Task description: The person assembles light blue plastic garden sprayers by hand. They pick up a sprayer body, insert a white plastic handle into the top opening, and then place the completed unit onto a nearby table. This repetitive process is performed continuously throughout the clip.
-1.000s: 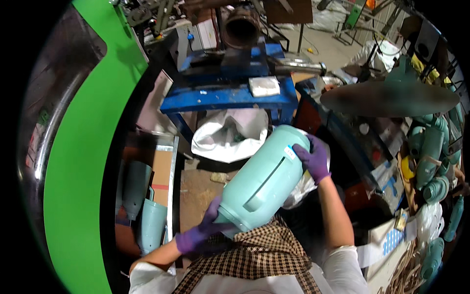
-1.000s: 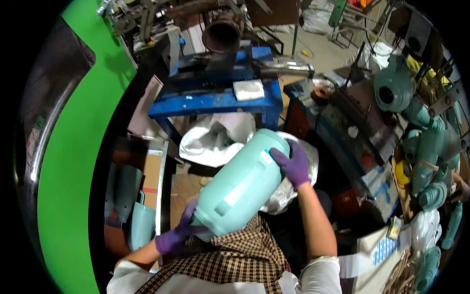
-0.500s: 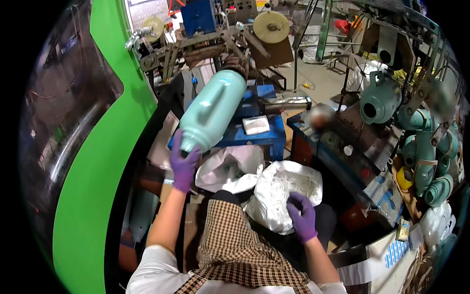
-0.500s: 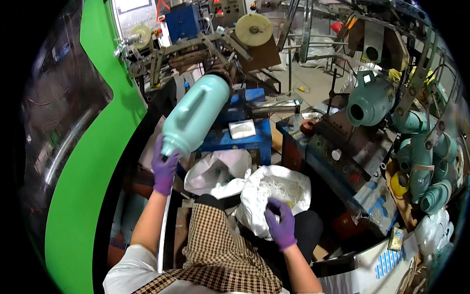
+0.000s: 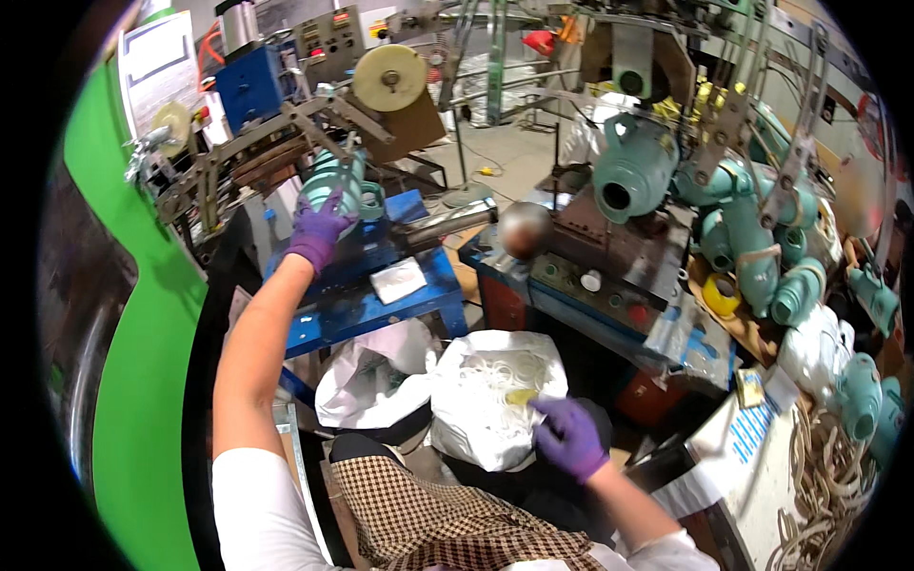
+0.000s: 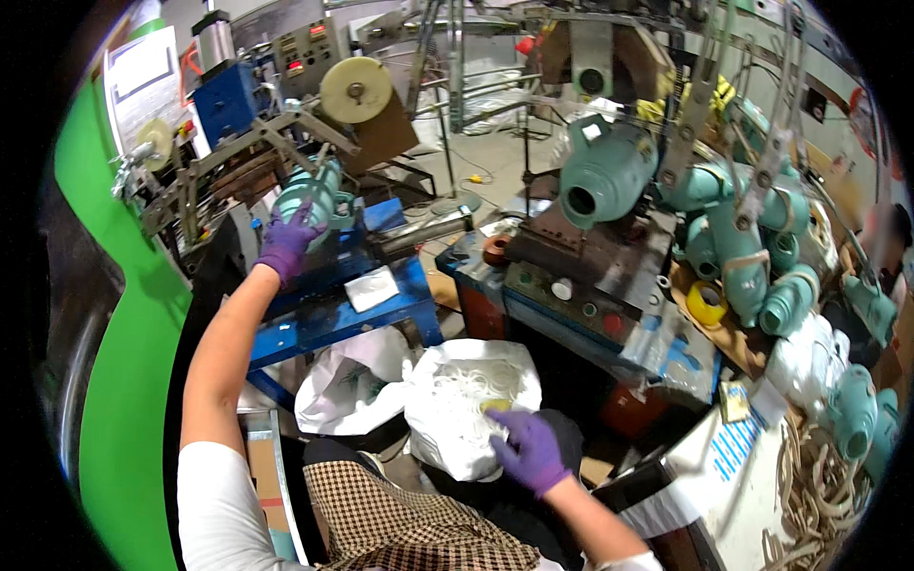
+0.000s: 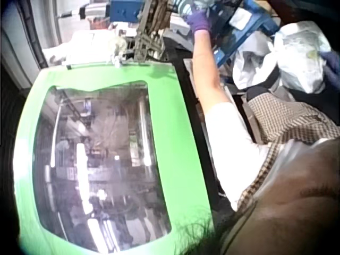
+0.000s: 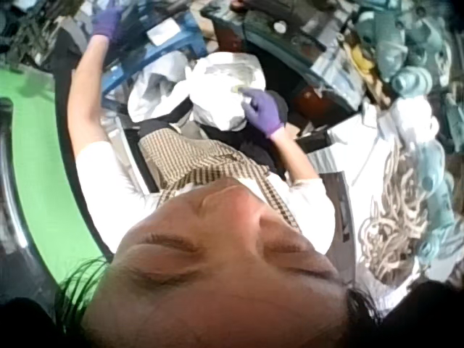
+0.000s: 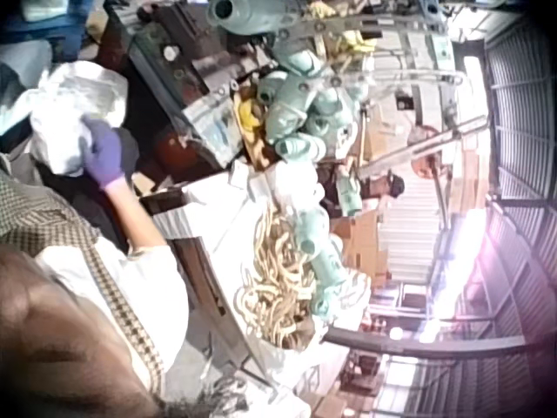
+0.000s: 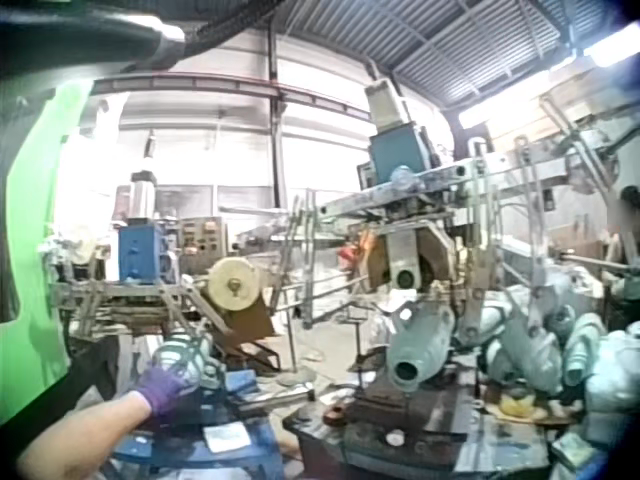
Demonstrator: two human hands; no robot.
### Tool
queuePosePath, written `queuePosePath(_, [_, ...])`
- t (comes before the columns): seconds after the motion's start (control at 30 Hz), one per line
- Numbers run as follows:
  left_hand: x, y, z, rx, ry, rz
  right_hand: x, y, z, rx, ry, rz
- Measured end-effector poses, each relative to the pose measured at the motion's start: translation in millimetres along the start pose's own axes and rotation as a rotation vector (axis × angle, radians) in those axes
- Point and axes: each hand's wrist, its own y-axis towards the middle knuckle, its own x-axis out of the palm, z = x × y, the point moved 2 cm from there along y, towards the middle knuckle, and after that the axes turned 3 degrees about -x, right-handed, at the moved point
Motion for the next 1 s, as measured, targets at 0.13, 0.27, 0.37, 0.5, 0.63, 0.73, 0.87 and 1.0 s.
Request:
queuePosePath(0.13, [-59.5, -46.3, 26.5, 0.211, 0.136, -0.034, -78.2, 77.4, 12.7, -0.235, -0.516, 0.219])
queuePosePath(0.27, [-38.8, -125.3, 94.4, 0.330, -0.569, 0.508, -133.0, 166.5, 35.7, -0.132, -1.170, 0.386])
queuePosePath(0.37, [-38.5, -205.0, 172.8, 0.615, -0.690, 0.526, -193.5, 217.5, 88.4, -0.130, -1.291, 0.372])
queuePosePath(0.5, [-38.9, -275.7, 187.1, 0.638, -0.872, 0.433, -195.6, 231.9, 75.8, -0.265, -1.034, 0.319])
queuePosePath(0.63, [-77.0, -288.5, 160.3, 0.526, -1.181, 0.613, -98.1, 154.0, -90.3, -0.456, -0.932, -0.077])
queuePosePath(0.73, [-139.1, -281.7, 161.1, 0.573, -1.190, 0.643, -57.1, 61.0, -172.4, -0.717, -0.724, 0.165])
queuePosePath(0.87, [-186.3, -300.7, 147.4, 0.646, -1.542, 0.441, -94.7, 37.2, -191.1, -0.412, 0.302, -0.054])
queuePosePath(1.0, [-128.9, -256.0, 147.9, 0.466, -1.941, -0.172, -138.3, -35.3, -129.8, -0.401, -0.239, 0.195])
